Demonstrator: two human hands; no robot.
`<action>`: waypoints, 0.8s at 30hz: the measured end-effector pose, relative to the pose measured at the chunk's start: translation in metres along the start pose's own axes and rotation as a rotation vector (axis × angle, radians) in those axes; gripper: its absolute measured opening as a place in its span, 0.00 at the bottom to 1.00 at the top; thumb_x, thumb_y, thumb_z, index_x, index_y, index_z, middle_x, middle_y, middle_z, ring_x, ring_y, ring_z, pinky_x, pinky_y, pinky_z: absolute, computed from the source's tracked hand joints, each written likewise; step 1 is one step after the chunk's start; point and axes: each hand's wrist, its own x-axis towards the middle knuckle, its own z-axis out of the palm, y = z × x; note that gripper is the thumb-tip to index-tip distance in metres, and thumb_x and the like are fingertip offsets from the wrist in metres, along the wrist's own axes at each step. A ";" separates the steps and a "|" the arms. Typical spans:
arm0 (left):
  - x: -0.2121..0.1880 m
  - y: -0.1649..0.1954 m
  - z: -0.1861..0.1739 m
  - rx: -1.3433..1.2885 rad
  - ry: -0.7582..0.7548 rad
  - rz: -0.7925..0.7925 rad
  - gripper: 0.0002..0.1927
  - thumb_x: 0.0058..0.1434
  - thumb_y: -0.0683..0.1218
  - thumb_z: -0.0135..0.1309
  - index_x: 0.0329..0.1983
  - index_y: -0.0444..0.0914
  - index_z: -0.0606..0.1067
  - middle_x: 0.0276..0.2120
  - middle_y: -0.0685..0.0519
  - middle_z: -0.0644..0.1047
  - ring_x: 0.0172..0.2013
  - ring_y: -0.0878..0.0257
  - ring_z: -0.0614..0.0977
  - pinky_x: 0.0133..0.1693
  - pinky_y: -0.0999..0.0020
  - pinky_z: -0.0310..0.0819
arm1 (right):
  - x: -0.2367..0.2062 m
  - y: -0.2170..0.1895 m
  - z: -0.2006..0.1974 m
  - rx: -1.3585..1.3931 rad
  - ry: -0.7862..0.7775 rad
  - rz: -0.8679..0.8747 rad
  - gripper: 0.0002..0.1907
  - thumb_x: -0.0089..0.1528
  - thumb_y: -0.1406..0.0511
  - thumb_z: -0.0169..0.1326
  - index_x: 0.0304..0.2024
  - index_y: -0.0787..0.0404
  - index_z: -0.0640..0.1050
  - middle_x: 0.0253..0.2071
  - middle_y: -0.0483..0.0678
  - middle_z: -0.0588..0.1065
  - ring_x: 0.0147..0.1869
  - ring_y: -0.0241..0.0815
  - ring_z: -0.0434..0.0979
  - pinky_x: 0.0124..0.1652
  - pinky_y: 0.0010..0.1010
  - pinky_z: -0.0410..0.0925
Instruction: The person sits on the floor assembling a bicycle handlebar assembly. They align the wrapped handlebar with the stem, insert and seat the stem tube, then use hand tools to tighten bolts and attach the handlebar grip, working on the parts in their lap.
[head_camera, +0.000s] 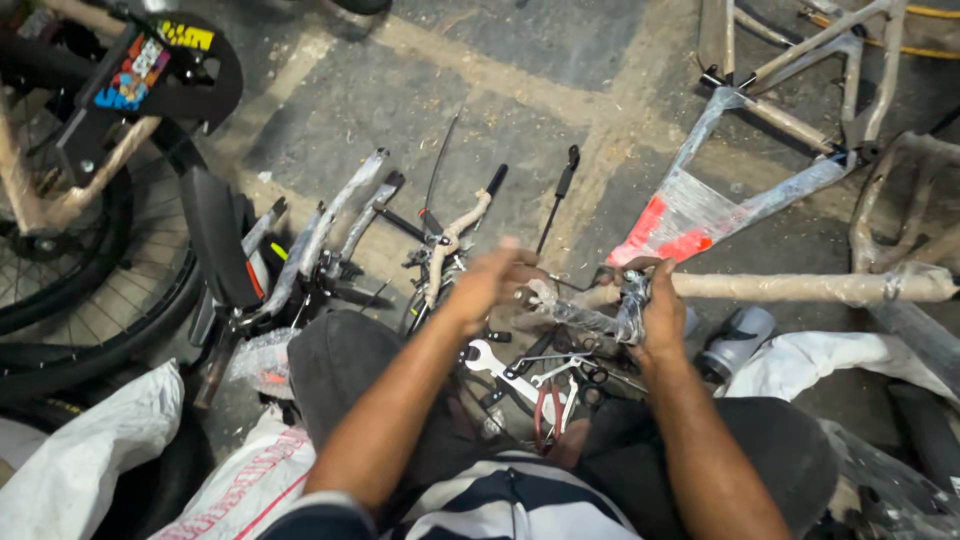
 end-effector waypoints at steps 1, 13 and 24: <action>-0.008 0.010 -0.008 0.053 -0.077 0.123 0.28 0.65 0.62 0.49 0.54 0.36 0.77 0.44 0.50 0.84 0.45 0.61 0.83 0.48 0.65 0.76 | 0.003 -0.002 -0.004 -0.004 0.015 -0.003 0.29 0.70 0.43 0.43 0.43 0.62 0.73 0.37 0.51 0.74 0.44 0.48 0.79 0.47 0.40 0.76; -0.063 0.061 0.023 1.446 -0.203 0.767 0.12 0.66 0.53 0.57 0.37 0.40 0.81 0.30 0.45 0.80 0.35 0.44 0.81 0.36 0.48 0.72 | 0.003 -0.002 0.002 -0.270 0.165 0.038 0.20 0.72 0.50 0.48 0.44 0.61 0.75 0.36 0.48 0.76 0.35 0.37 0.74 0.36 0.30 0.68; -0.011 -0.051 -0.011 0.779 -0.533 0.085 0.18 0.71 0.56 0.51 0.39 0.37 0.79 0.24 0.55 0.77 0.27 0.67 0.79 0.31 0.69 0.74 | -0.012 -0.019 0.021 0.391 -0.034 -0.012 0.28 0.71 0.43 0.46 0.49 0.62 0.74 0.37 0.52 0.72 0.44 0.48 0.75 0.53 0.42 0.72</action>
